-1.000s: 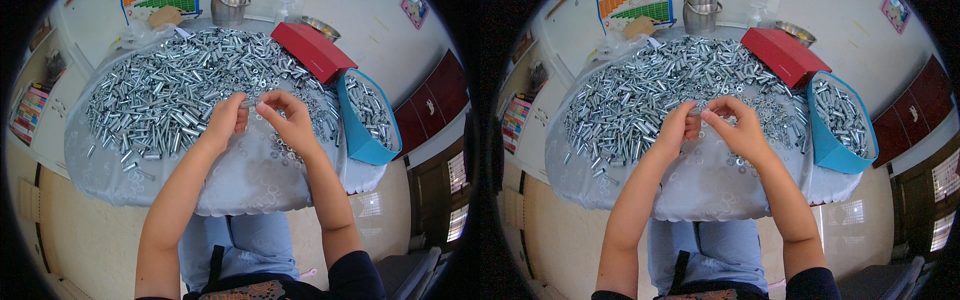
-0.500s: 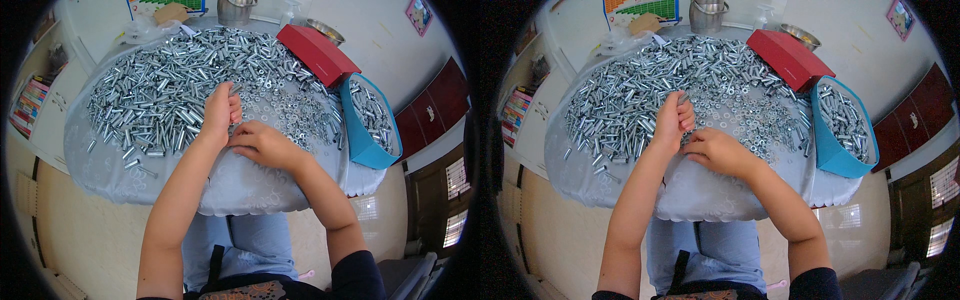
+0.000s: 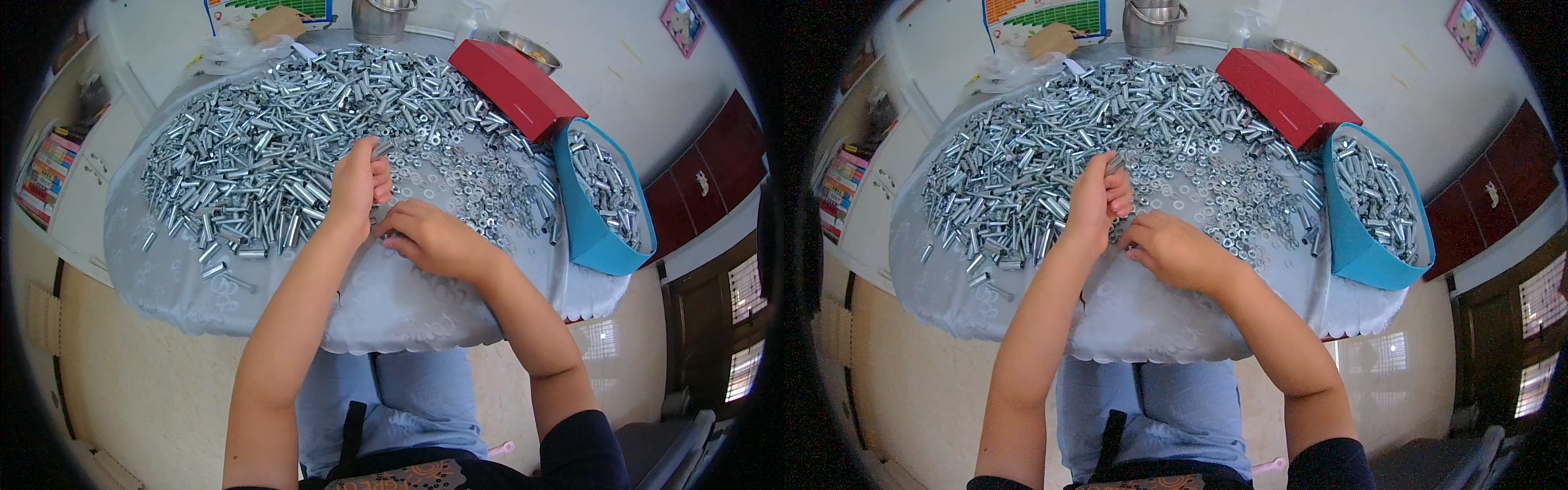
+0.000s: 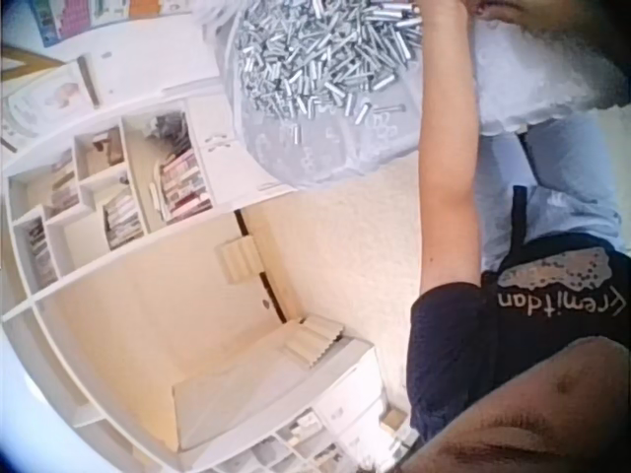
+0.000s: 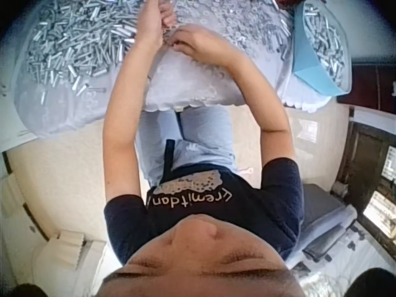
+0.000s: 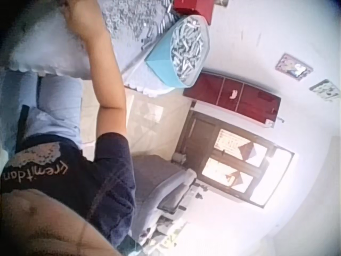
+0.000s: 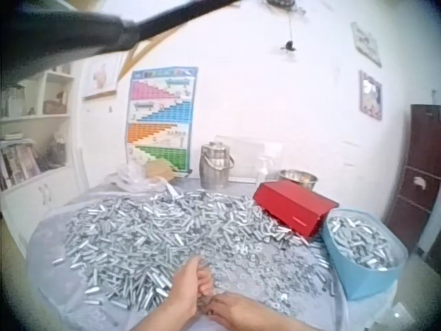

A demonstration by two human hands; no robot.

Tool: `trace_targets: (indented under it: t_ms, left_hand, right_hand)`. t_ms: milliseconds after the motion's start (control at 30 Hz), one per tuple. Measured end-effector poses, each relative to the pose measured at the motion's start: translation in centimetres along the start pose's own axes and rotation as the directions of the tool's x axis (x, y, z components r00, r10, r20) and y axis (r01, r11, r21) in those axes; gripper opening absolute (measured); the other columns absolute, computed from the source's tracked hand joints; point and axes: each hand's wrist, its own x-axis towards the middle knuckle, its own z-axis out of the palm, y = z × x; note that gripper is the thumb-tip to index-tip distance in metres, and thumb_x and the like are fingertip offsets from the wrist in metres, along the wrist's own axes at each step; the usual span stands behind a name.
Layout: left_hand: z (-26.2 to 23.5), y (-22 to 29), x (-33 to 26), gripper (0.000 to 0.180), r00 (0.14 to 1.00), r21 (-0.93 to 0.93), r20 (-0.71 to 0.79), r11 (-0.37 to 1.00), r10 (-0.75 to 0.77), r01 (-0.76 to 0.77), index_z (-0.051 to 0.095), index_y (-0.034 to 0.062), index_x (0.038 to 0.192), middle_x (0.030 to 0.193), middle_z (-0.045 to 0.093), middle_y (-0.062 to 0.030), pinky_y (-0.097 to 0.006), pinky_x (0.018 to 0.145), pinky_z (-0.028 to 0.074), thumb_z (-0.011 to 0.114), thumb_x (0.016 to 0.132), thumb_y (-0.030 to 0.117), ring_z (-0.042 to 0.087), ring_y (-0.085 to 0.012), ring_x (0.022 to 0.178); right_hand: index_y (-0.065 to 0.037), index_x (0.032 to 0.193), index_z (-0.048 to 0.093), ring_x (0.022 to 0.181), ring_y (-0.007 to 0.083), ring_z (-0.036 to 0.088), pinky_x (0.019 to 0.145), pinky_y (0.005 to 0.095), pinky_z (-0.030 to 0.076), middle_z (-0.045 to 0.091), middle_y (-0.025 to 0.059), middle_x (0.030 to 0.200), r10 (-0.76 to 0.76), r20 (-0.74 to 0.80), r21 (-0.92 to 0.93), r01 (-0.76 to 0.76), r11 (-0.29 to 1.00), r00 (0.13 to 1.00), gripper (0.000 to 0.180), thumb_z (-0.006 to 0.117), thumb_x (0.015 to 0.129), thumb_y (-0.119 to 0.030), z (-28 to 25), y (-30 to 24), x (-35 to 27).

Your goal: The person sits at a table covered with a large pile of metal bolts and washers. They repeatedly pick up a bolt and a washer, thread the washer onto the bolt, and place the assembled unit into a blue container on the right. The person continues this repetitive assembly process throughout the clip.

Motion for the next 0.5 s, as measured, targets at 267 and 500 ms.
trace_targets:
  t_ms: [267, 500]
  left_hand:
    - [0.4, -0.4, 0.0, 0.041, 0.997, 0.100, -0.070, 0.994, -0.025, 0.031, 0.026, 0.0171, 0.052, 0.047, 0.026, 0.0050, -0.025, 0.044, 0.022, 0.042, 0.085, 0.036, 0.027, -0.0091, 0.042]
    - [1.0, -0.5, -0.6, 0.038, 0.997, 0.216, -0.022, 0.974, -0.072, 0.075, 0.028, 0.0167, 0.054, 0.049, 0.026, 0.0048, -0.026, 0.043, 0.021, 0.043, 0.085, 0.034, 0.026, -0.0088, 0.041]
  right_hand:
    - [-0.003, 0.096, 0.056, 0.085, 0.0250, 0.053, 0.073, 0.0317, 0.043, 0.054, 0.0107, 0.089, 0.132, -0.300, 0.174, -0.082, 0.981, 0.945, 0.016, 0.056, 0.081, -0.006, -3.3, 0.0, -0.3]
    - [-0.003, 0.096, 0.057, 0.081, 0.0166, 0.053, 0.069, 0.0262, 0.042, 0.054, 0.0078, 0.089, 0.194, -0.555, 0.300, -0.023, 0.954, 0.809, 0.016, 0.058, 0.081, -0.005, -3.4, 0.7, -0.2]
